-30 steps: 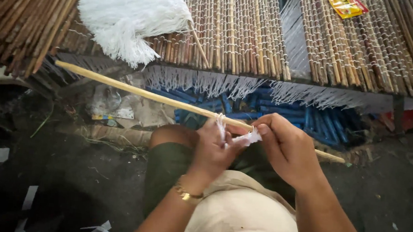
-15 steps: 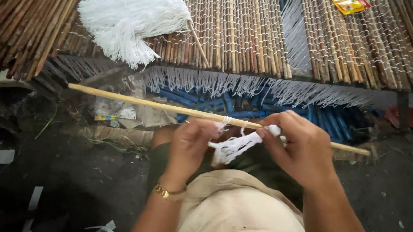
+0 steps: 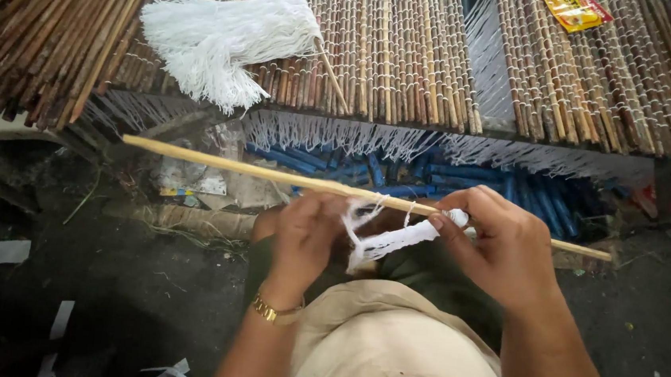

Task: Manually tying white cotton strings or tassels onto a wooden stick at regular intervals to create a craft or household item.

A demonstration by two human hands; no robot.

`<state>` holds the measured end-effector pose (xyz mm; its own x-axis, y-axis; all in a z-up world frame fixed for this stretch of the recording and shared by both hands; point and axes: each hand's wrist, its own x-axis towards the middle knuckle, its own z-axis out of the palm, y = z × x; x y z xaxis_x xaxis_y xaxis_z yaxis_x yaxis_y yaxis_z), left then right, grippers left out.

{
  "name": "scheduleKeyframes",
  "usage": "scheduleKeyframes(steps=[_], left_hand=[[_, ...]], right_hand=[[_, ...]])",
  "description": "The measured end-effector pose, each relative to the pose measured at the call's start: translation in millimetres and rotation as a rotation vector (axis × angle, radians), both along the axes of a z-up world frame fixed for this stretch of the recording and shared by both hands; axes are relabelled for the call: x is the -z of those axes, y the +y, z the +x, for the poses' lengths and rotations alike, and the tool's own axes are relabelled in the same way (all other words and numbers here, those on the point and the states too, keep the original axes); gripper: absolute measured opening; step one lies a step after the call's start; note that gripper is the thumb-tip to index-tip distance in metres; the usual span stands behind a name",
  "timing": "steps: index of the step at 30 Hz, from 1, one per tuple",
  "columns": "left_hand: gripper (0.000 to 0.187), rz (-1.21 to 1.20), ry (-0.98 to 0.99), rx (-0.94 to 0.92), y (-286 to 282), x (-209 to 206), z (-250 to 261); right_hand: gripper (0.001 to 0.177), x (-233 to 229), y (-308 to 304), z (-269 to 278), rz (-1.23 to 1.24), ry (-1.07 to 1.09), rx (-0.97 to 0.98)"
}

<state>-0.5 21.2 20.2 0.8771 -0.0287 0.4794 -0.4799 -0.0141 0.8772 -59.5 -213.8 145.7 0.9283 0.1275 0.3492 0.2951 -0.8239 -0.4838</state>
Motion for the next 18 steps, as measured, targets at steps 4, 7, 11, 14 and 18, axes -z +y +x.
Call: scheduleKeyframes(steps=[4, 7, 11, 14, 18], left_hand=[[0.025, 0.121, 0.205, -0.215, -7, 21, 1], [0.004, -0.561, 0.280, 0.296, -24, 5, -5], [0.015, -0.718, 0.318, 0.285, -35, -1, -1], [0.008, -0.777, 0.306, 0.302, -36, -8, -1], [0.033, -1.019, 0.362, 0.613, -49, -25, -12]], right_hand=[[0.004, 1, 0, 1, 0.004, 0.000, 0.010], [0.005, 5, 0, 3, 0.029, -0.004, 0.001], [0.005, 9, 2, 4, 0.058, -0.023, 0.011], [0.006, 9, 4, 6, 0.077, -0.027, 0.021], [0.008, 13, 9, 8, 0.112, -0.011, 0.011]])
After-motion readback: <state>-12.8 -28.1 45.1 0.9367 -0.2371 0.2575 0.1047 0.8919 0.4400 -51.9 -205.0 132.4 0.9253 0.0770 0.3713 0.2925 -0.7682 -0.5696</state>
